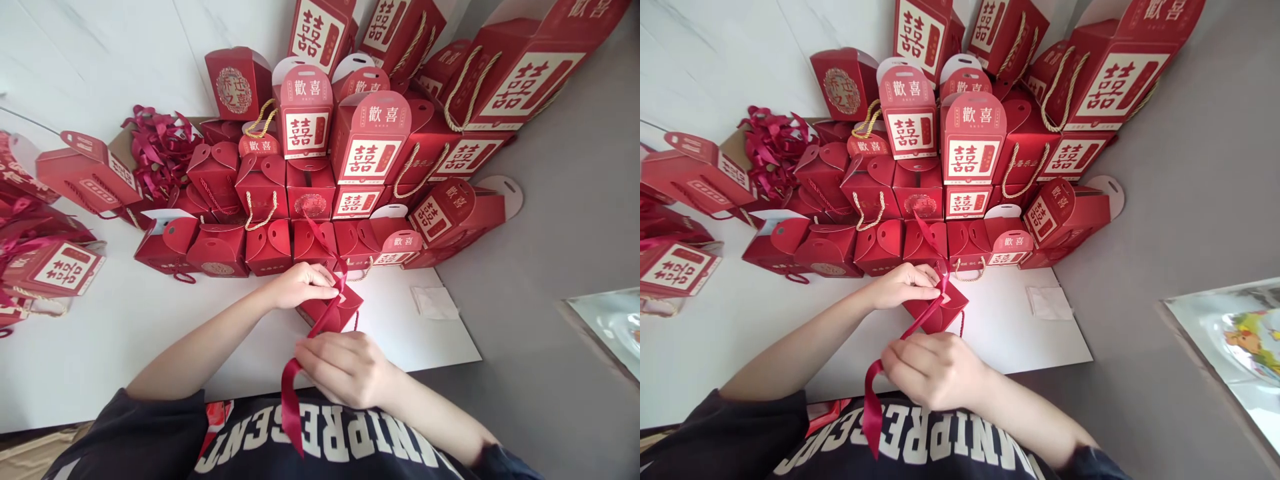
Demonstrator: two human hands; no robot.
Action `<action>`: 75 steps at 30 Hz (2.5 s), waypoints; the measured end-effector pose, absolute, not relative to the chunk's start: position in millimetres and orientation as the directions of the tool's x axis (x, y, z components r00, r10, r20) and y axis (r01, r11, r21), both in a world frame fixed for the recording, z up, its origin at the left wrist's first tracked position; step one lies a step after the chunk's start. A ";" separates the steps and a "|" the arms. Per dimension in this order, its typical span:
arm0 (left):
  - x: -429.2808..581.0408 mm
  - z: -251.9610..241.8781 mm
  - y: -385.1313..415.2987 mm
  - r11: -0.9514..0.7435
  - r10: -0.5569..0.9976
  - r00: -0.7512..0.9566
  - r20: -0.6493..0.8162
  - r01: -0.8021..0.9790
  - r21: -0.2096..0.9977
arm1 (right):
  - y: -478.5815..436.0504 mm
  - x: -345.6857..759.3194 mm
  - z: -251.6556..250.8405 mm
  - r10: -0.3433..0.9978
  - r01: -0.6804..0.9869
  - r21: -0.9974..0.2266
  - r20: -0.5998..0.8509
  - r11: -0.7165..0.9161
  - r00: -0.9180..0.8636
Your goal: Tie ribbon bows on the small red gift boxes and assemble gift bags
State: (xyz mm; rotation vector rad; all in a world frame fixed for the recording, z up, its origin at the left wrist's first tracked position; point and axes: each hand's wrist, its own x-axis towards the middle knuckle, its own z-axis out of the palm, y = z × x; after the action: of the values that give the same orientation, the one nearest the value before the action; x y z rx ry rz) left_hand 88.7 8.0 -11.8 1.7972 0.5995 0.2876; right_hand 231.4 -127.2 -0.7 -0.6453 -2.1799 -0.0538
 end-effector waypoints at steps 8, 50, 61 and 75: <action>94.0 -5.0 5.0 -0.303 0.558 0.822 -0.108 0.324 0.896 | -101.0 203.0 -35.1 0.509 0.542 -0.074 0.467 0.837 -0.723; 70.9 4.0 -25.5 -0.731 0.604 0.767 0.216 0.424 0.535 | -73.7 282.4 -28.1 0.805 0.374 -0.719 0.458 0.585 -0.378; 61.2 -15.9 -33.3 -0.915 0.199 0.720 0.664 0.379 -0.136 | -59.6 275.4 -19.7 0.805 0.382 -0.751 0.324 0.538 -0.496; 49.3 -14.7 -25.7 -0.947 -0.018 0.722 0.691 0.209 -0.243 | -68.4 278.4 -9.1 0.783 0.551 -0.557 0.427 0.622 -0.453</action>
State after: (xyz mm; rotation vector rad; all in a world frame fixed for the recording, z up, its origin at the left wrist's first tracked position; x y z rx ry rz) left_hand 49.3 -25.7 -14.7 3.1959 0.1820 1.2881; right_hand 278.4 -68.4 -9.1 -1.0409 -2.1748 0.4480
